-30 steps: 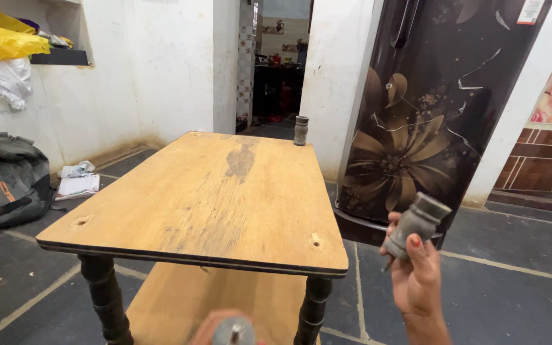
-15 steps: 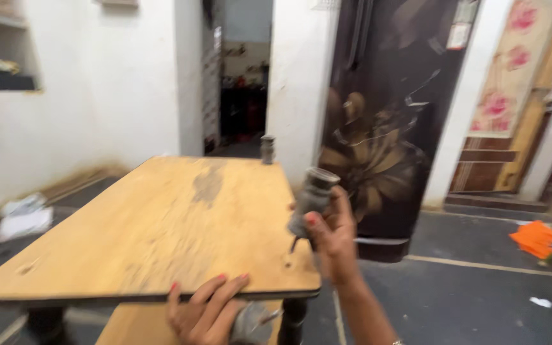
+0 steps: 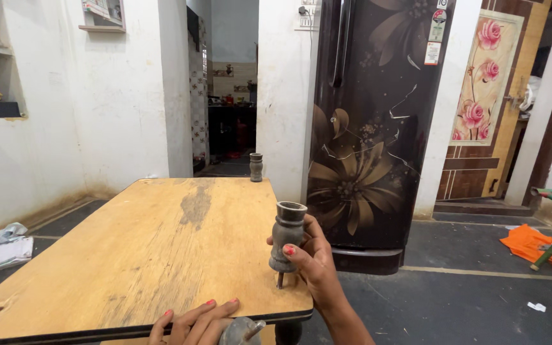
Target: The person assembles a two-tier wooden table by inserting four dark cylindrical legs into pre-drilled holes on the tabletop and lower shelf. They align and push each leg into place, then adjust the table's position on the floor.
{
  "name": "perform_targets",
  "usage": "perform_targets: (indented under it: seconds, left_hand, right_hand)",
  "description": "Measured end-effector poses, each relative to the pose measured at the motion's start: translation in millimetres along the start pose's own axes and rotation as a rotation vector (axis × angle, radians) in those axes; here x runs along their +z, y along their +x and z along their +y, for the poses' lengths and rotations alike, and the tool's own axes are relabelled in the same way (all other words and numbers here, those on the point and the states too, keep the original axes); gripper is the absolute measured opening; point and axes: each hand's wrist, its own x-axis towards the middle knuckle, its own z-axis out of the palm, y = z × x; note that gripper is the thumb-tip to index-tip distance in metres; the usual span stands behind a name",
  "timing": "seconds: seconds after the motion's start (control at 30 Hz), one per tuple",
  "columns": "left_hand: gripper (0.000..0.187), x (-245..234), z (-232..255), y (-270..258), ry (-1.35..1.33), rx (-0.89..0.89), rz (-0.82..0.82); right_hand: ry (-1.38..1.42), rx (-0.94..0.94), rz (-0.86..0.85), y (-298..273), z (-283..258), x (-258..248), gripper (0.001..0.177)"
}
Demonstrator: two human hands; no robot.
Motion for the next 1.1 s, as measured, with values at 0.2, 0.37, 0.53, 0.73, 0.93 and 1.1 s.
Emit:
perform_targets:
  seconds: [0.2,0.37,0.53,0.73,0.93,1.1]
  left_hand:
    - [0.02,-18.5,24.7,18.2,-0.079,-0.291,-0.137]
    - [0.028,-49.1,33.3,64.5,-0.208,-0.386,-0.162]
    - [0.044,-83.8,24.0,143.8,-0.658,-0.765,-0.549]
    - [0.038,-64.3,18.0,205.5,-0.91,-0.87,-0.543]
    - [0.038,-28.1,13.4,188.9,-1.084,-0.997,-0.574]
    - [0.045,-21.0,7.9,173.3,-1.114,-1.057,-0.568]
  right_hand:
    - [0.013,-0.01,-0.001,-0.1,-0.2,-0.3,0.069]
    - [-0.028,0.001,-0.004,0.1,-0.9,0.0,0.069]
    - [-0.022,0.005,-0.043,0.2,0.2,-1.2,0.072]
    - [-0.047,0.044,-0.096,2.9,-0.2,-5.4,0.078]
    - [-0.167,0.031,-0.137,1.6,-4.6,-7.8,0.089]
    - [-0.148,0.032,-0.183,1.1,-1.7,-10.5,0.09]
